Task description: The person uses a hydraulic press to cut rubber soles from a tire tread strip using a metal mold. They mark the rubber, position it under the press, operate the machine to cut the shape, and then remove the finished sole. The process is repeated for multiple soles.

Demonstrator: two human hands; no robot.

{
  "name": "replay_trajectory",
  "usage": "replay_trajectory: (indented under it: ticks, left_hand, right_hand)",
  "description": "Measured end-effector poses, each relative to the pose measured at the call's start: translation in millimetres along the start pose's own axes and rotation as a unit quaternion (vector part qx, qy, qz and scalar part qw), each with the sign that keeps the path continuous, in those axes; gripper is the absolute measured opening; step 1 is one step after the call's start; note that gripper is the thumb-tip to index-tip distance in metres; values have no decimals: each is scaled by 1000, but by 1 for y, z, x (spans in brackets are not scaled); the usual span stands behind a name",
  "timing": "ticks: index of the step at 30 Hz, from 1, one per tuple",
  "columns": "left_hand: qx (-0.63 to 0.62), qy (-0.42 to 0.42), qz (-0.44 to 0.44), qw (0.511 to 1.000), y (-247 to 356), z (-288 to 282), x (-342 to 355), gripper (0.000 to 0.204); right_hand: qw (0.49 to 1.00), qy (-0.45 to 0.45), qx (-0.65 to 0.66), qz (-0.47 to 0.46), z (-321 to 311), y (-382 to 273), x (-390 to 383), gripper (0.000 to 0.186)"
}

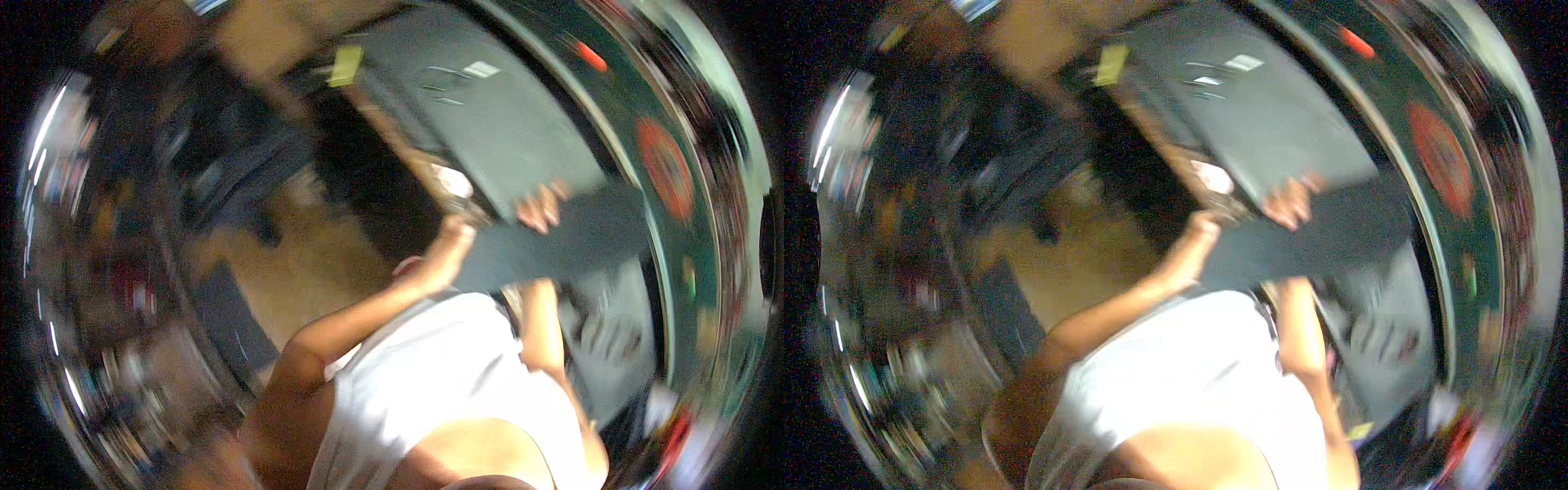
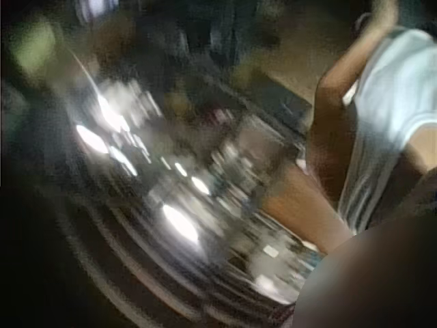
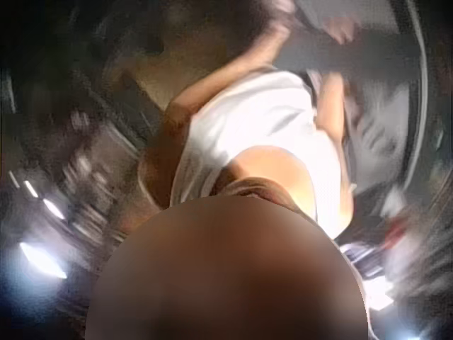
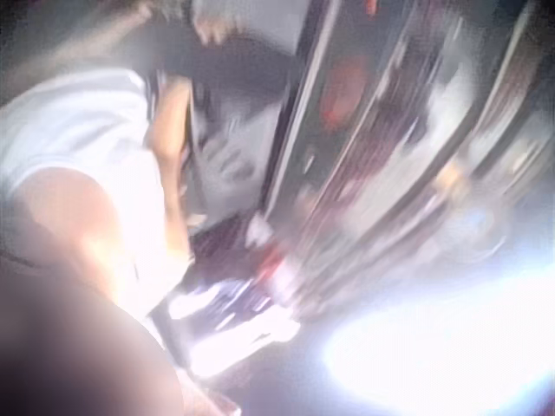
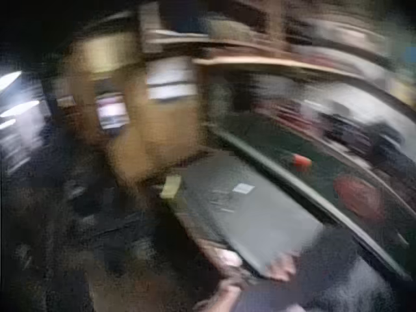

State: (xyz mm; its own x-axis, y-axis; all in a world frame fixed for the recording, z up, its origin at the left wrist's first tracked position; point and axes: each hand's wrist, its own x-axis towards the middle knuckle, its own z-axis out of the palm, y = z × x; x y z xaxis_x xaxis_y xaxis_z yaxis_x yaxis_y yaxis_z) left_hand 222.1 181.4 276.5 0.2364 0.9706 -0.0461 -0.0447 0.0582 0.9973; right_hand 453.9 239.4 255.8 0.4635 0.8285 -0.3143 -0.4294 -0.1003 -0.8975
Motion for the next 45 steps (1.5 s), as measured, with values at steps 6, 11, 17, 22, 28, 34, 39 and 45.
replay_trajectory:
  ticks: [6, 11, 17, 22, 28, 34, 39, 45]
  left_hand:
    - [-217, -75, -142, 963, 35, -8, 19, 66]
    - [-159, 2, -114, 981, 29, -16, 70, 63]
    - [74, 98, -151, 981, -33, -16, 142, 63]
    - [60, 94, -190, 976, -20, -26, 168, 69]
    - [288, 77, 232, 926, 27, -8, 137, 46]
    - [222, -361, 59, 904, -16, 102, 109, 66]
    - [288, -255, 114, 916, -44, 132, 90, 61]
    - [160, -204, 163, 952, -25, 76, 22, 42]
  right_hand:
    - [996, 74, 22, -40, 24, -25, -3, 39]
    - [980, 8, -46, -195, -65, -94, -66, 32]
    - [918, 251, -233, -199, -142, -100, -109, 43]
    - [890, 270, -332, -156, -162, -40, -105, 62]
    - [921, 260, -260, -131, -172, 6, -99, 55]
    - [903, 258, -284, -195, -170, 13, -97, 49]
    - [895, 269, -319, -158, -155, 0, -111, 54]
    - [869, 223, -387, -216, -122, -10, -189, 60]
